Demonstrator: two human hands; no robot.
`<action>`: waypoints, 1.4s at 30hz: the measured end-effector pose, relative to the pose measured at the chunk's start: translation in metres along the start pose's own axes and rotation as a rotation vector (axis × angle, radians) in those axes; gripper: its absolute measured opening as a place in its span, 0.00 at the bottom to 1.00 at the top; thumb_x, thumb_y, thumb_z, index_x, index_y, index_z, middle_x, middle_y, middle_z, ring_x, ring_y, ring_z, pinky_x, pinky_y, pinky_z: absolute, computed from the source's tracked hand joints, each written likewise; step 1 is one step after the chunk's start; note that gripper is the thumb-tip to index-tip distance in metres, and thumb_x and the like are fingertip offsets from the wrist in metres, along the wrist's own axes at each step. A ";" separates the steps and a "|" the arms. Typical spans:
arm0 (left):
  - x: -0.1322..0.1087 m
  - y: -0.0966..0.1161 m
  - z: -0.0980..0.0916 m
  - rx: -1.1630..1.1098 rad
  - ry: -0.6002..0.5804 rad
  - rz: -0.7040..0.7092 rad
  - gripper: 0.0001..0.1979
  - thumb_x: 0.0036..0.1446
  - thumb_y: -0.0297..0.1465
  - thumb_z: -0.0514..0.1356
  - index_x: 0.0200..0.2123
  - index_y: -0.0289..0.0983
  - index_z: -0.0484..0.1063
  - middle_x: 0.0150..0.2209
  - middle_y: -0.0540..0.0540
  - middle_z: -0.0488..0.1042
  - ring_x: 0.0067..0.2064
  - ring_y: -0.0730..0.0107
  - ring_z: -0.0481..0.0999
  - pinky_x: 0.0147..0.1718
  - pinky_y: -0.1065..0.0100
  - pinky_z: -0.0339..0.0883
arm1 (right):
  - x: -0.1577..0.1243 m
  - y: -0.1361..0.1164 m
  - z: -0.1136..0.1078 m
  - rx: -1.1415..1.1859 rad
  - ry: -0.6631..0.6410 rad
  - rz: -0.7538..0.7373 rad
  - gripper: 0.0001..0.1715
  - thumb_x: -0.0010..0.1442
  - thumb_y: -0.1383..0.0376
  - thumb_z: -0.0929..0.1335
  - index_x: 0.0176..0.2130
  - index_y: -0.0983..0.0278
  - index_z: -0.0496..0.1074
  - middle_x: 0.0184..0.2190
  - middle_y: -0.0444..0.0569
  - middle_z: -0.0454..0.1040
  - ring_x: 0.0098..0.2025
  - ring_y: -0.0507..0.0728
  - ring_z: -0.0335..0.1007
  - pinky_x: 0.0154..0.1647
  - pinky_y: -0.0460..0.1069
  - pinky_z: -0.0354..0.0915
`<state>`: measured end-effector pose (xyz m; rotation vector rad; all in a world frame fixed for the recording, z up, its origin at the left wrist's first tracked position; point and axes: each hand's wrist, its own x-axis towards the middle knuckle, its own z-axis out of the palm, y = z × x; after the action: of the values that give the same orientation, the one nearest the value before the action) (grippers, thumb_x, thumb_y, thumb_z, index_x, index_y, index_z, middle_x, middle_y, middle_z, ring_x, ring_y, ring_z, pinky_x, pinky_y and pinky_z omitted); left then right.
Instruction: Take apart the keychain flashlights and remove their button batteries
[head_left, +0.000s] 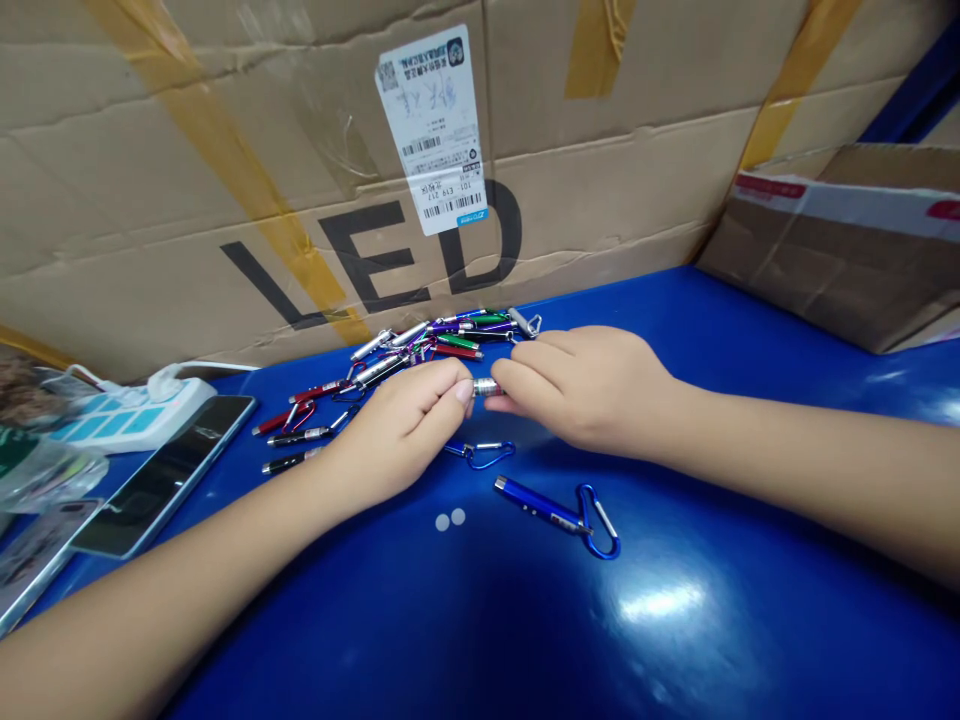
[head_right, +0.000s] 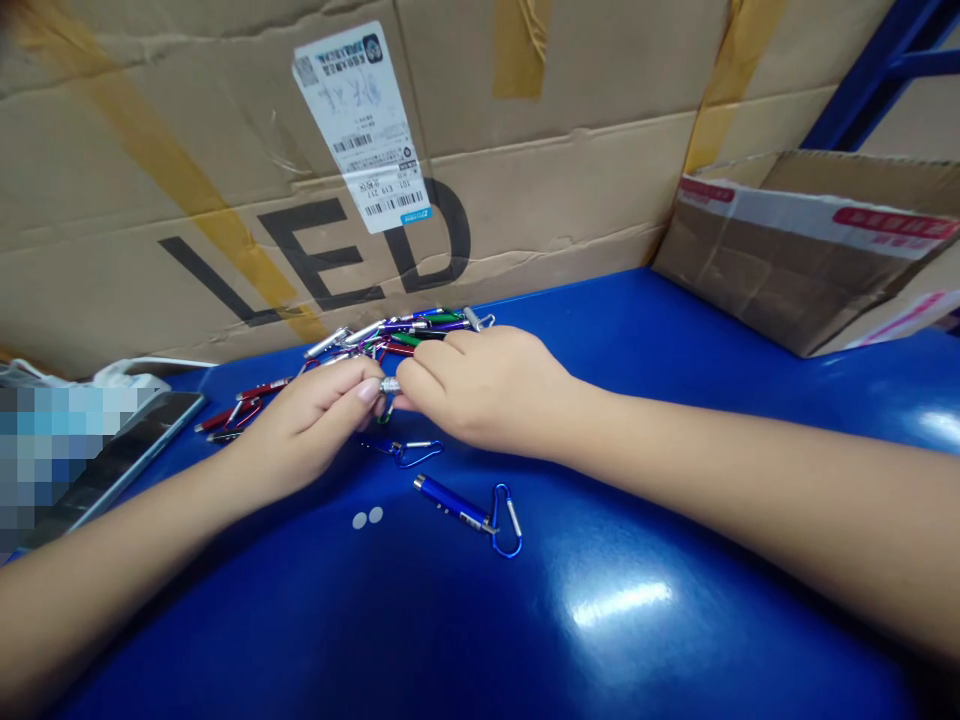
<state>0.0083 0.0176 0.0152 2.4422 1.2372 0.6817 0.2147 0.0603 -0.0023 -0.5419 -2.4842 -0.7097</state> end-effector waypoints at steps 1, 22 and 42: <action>-0.001 0.002 0.001 -0.037 -0.002 -0.024 0.15 0.66 0.32 0.46 0.26 0.38 0.60 0.24 0.54 0.61 0.27 0.73 0.61 0.28 0.70 0.56 | 0.000 0.000 -0.002 -0.021 0.022 -0.028 0.27 0.71 0.58 0.53 0.31 0.64 0.71 0.21 0.47 0.68 0.24 0.54 0.61 0.23 0.51 0.45; -0.010 0.017 0.010 -0.180 0.069 -0.122 0.15 0.65 0.35 0.46 0.25 0.39 0.54 0.24 0.53 0.57 0.27 0.72 0.57 0.25 0.68 0.54 | 0.001 -0.003 -0.015 0.170 -0.033 0.011 0.28 0.70 0.55 0.52 0.31 0.63 0.70 0.21 0.47 0.69 0.24 0.53 0.61 0.25 0.50 0.50; -0.003 -0.002 0.005 0.199 0.091 0.294 0.11 0.65 0.27 0.46 0.28 0.38 0.59 0.26 0.50 0.62 0.28 0.71 0.62 0.29 0.68 0.58 | 0.009 0.002 -0.010 1.215 -0.313 0.345 0.23 0.67 0.53 0.59 0.31 0.65 0.71 0.25 0.42 0.68 0.29 0.49 0.62 0.32 0.46 0.59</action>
<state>0.0084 0.0162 0.0094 2.8223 1.0300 0.7879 0.2117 0.0588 0.0109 -0.5593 -2.4266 1.0430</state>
